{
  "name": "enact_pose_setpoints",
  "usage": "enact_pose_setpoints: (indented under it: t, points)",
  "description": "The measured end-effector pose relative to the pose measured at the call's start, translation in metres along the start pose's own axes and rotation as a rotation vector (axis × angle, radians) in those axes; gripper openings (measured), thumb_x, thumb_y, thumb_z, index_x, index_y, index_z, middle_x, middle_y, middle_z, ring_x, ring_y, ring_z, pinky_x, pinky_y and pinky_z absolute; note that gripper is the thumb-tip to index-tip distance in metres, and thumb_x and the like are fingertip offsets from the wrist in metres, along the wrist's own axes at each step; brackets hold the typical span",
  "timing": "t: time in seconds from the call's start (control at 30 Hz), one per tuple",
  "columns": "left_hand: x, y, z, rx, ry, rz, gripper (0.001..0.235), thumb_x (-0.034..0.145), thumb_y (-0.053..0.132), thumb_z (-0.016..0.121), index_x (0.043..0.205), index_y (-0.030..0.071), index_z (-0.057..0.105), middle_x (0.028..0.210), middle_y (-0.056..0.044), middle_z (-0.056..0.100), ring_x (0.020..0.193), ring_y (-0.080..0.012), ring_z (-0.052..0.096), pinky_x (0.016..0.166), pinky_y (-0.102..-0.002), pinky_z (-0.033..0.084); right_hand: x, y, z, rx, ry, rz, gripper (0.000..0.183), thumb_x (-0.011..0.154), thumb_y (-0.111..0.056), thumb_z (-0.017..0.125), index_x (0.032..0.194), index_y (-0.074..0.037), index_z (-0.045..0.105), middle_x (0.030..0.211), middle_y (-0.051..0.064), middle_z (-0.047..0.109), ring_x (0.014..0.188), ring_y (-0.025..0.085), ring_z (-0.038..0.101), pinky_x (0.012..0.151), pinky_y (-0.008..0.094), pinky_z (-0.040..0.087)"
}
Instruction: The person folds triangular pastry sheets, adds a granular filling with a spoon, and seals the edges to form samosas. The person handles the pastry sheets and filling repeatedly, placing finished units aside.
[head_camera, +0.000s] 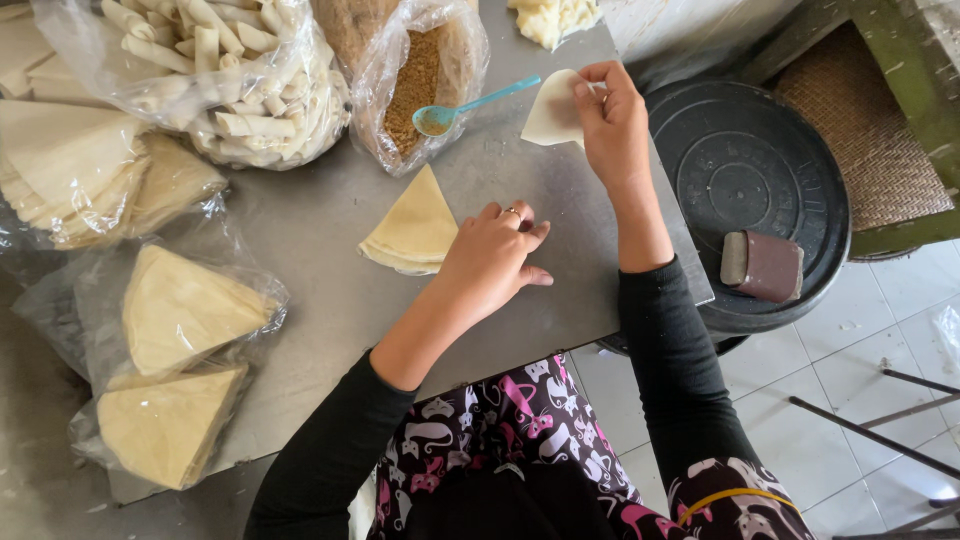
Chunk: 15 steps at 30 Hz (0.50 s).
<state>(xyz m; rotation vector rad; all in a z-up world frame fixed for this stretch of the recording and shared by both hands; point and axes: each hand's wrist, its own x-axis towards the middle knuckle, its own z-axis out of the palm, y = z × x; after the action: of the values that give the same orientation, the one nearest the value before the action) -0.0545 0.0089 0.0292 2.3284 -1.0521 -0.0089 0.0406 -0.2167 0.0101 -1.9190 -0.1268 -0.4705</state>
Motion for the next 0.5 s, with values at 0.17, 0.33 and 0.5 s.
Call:
enact_pose_setpoints:
  t: [0.17, 0.33, 0.5]
  points:
    - [0.001, 0.002, -0.001, 0.022, -0.028, -0.017, 0.061, 0.074, 0.034, 0.084, 0.122, 0.001, 0.069, 0.118, -0.009, 0.063, 0.103, -0.0298, 0.060, 0.084, -0.043, 0.051, -0.002, -0.004, 0.000, -0.043, 0.009, 0.011, 0.011, 0.111, -0.013, 0.063, 0.113, -0.002, 0.061, 0.078, 0.001, 0.068, 0.070, 0.002, 0.051, 0.063, 0.024, 0.041]
    - [-0.001, 0.007, 0.005, 0.101, 0.022, -0.001, 0.062, 0.072, 0.034, 0.083, 0.119, -0.004, 0.069, 0.123, -0.011, 0.063, 0.103, -0.0296, 0.059, 0.081, -0.044, 0.048, -0.002, -0.007, 0.000, -0.057, 0.004, -0.007, 0.011, 0.111, -0.013, 0.062, 0.114, -0.003, 0.062, 0.080, 0.001, 0.068, 0.072, 0.002, 0.052, 0.064, 0.024, 0.042]
    - [-0.003, 0.025, 0.013, 0.379, -0.119, -0.002, 0.047, 0.080, 0.040, 0.079, 0.099, -0.002, 0.073, 0.124, -0.010, 0.062, 0.110, -0.0270, 0.058, 0.088, -0.043, 0.046, -0.002, -0.007, 0.004, -0.103, 0.016, 0.000, 0.010, 0.109, -0.012, 0.062, 0.112, -0.003, 0.063, 0.080, 0.000, 0.069, 0.070, 0.002, 0.054, 0.063, 0.024, 0.044]
